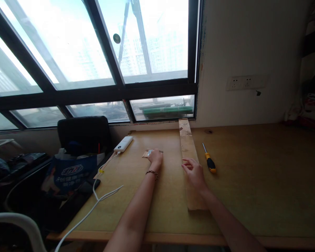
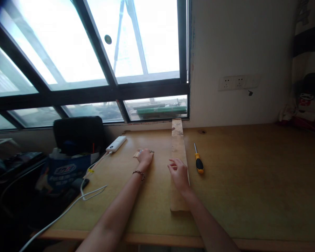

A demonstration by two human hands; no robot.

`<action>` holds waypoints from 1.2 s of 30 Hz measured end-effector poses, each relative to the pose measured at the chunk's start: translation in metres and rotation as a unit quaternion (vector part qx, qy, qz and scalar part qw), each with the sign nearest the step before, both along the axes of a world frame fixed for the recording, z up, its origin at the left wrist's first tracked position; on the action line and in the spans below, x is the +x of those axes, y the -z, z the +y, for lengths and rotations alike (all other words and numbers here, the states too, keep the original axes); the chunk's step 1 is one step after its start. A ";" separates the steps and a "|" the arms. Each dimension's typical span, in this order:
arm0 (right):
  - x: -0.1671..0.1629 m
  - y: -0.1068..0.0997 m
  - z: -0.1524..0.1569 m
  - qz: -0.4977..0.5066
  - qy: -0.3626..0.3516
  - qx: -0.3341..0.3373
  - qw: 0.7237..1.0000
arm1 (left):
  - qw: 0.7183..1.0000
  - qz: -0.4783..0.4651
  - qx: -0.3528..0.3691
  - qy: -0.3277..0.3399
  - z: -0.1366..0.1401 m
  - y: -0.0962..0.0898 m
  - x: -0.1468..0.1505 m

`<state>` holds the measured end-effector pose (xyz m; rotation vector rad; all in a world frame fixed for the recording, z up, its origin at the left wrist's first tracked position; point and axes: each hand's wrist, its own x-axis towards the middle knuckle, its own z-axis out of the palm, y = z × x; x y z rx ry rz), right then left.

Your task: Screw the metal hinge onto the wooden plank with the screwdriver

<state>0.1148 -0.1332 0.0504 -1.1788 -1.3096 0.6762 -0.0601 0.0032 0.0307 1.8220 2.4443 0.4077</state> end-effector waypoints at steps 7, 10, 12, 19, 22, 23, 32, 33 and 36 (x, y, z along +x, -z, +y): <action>0.000 0.001 0.000 -0.004 0.001 -0.002 1.000 | 1.000 -0.011 0.018 -0.005 -0.001 0.008 -0.007; -0.001 0.001 0.000 -0.005 0.001 0.000 1.000 | 1.000 -0.011 0.015 -0.005 0.000 0.006 -0.008; 0.000 0.000 0.000 -0.006 0.001 0.000 1.000 | 0.999 0.000 0.033 -0.002 -0.003 0.004 -0.012; -0.001 0.002 0.001 -0.004 -0.001 -0.005 1.000 | 0.985 0.066 0.155 -0.027 -0.021 0.019 -0.042; -0.002 0.005 0.001 -0.009 -0.005 -0.009 1.000 | 0.987 0.055 0.138 -0.062 -0.025 0.031 -0.047; -0.002 0.006 0.001 -0.011 -0.004 -0.011 1.000 | 0.988 0.049 0.130 -0.070 -0.024 0.034 -0.047; -0.002 0.006 0.001 -0.023 0.007 -0.018 1.000 | 0.985 0.057 0.147 -0.072 -0.022 0.040 -0.047; -0.002 0.006 0.001 -0.025 0.008 -0.019 0.999 | 0.985 0.058 0.150 -0.070 -0.022 0.040 -0.048; -0.003 0.007 0.002 -0.030 0.009 -0.021 0.999 | 0.984 0.057 0.158 -0.063 -0.022 0.040 -0.050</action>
